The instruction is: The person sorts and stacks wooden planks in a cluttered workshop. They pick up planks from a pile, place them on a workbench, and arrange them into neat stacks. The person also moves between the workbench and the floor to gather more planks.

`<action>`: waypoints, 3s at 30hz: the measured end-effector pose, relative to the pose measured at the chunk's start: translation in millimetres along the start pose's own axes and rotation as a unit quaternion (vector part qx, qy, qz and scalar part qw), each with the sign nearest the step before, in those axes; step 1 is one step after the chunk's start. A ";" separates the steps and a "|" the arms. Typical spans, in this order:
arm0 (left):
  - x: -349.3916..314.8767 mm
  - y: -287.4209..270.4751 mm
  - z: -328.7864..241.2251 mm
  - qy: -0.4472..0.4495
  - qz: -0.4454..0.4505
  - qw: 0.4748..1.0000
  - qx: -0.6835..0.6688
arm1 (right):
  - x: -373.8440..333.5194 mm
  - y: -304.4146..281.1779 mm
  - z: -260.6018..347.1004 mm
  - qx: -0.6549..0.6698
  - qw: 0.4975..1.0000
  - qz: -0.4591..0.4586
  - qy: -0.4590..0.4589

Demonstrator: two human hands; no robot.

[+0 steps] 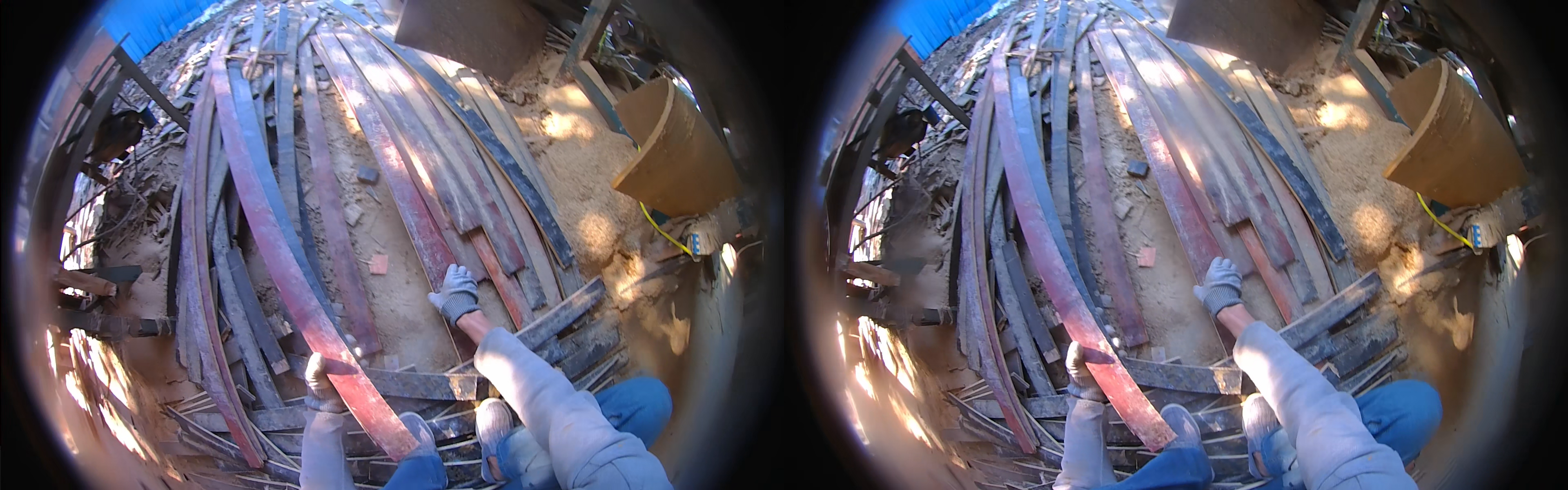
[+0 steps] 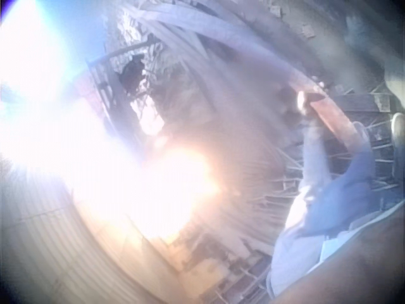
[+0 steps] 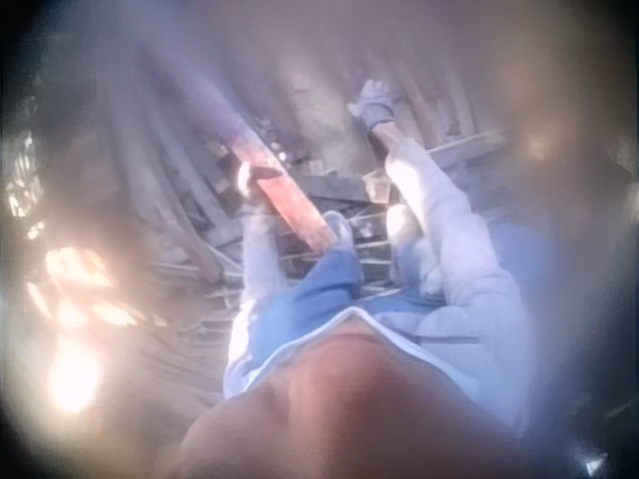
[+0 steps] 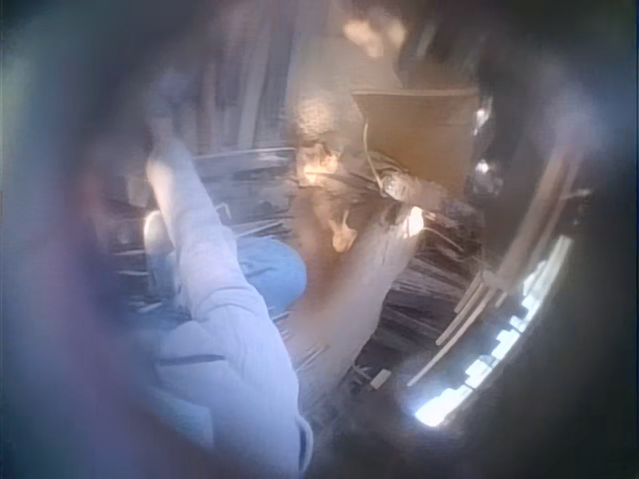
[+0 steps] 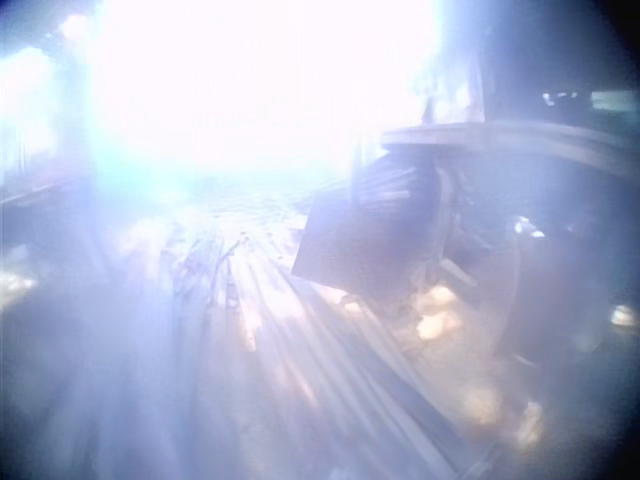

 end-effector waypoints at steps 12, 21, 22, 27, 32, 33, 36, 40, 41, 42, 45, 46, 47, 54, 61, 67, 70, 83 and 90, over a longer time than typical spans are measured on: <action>-9.9 0.8 -6.0 -0.033 0.044 0.996 -0.068 | 96.3 -86.4 28.0 -0.135 0.973 -0.187 0.002; -3.8 -11.4 -1.6 -0.045 0.052 0.993 -0.095 | 94.3 -70.7 47.9 0.050 0.971 0.222 -0.075; -4.3 -7.9 -2.7 -0.042 0.064 0.993 -0.094 | 84.2 -74.9 50.6 0.028 0.980 0.177 -0.090; -5.9 -3.6 -3.7 -0.049 0.025 0.994 -0.098 | 91.4 -88.7 34.0 -0.023 0.987 0.047 -0.155; -1.7 3.1 -8.4 -0.028 0.098 0.987 -0.126 | 149.1 -129.3 -33.1 -0.058 0.989 -0.106 0.080; -0.6 1.9 -7.9 -0.023 0.102 0.987 -0.123 | 155.4 -130.1 -37.6 -0.099 0.990 -0.059 0.084; -0.7 -5.8 -5.9 -0.016 0.087 0.988 -0.124 | 154.4 -131.0 -25.7 -0.075 0.995 0.062 -0.031; -1.7 -6.1 -2.6 -0.042 0.070 0.991 -0.105 | 125.2 -130.4 -1.1 0.369 0.892 0.260 -0.013; -1.7 -4.3 -1.9 -0.051 0.063 0.992 -0.099 | 113.9 -130.4 11.5 0.550 0.787 0.279 0.013; -1.5 0.2 -3.0 -0.046 0.072 0.991 -0.101 | 101.0 -126.6 22.4 0.693 0.656 0.291 0.071; 2.1 13.8 6.0 -0.086 0.069 0.992 -0.060 | 75.6 -118.6 61.6 0.649 0.725 0.230 0.015; 2.8 17.1 9.3 -0.095 0.057 0.992 -0.067 | 64.3 -116.6 80.2 0.609 0.773 0.174 -0.047; 5.3 18.5 10.6 -0.086 0.039 0.995 -0.040 | 46.0 -107.1 94.1 0.600 0.786 0.140 -0.057; 3.2 14.8 6.9 -0.087 -0.030 0.995 0.041 | -104.6 -46.9 106.6 0.443 0.888 0.102 -0.069; 7.2 7.8 7.9 -0.054 -0.067 0.995 0.052 | -135.1 -19.5 147.3 0.485 0.848 0.197 -0.089; 0.1 -7.1 30.9 -0.092 0.048 0.994 0.025 | -171.8 -27.9 171.4 0.459 0.839 0.261 -0.129; -3.7 -31.7 27.4 0.010 0.016 0.996 -0.092 | -185.2 -48.9 188.4 0.290 0.915 0.153 -0.233; -15.2 29.9 23.0 -0.057 0.194 0.945 -0.257 | -88.8 -73.5 148.5 0.422 0.862 0.175 -0.218; -34.7 30.9 1.6 -0.088 -0.072 0.977 -0.179 | 81.9 -80.4 -37.7 0.021 0.989 -0.137 0.048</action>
Point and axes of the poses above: each hand's wrist, its own x-axis towards the middle knuckle, its own y-axis out of the palm, z = x × y, the point moved 7 cm from there along x, towards the middle knuckle, and after that the axes turned 9 degrees about x, right-handed, at the moved point
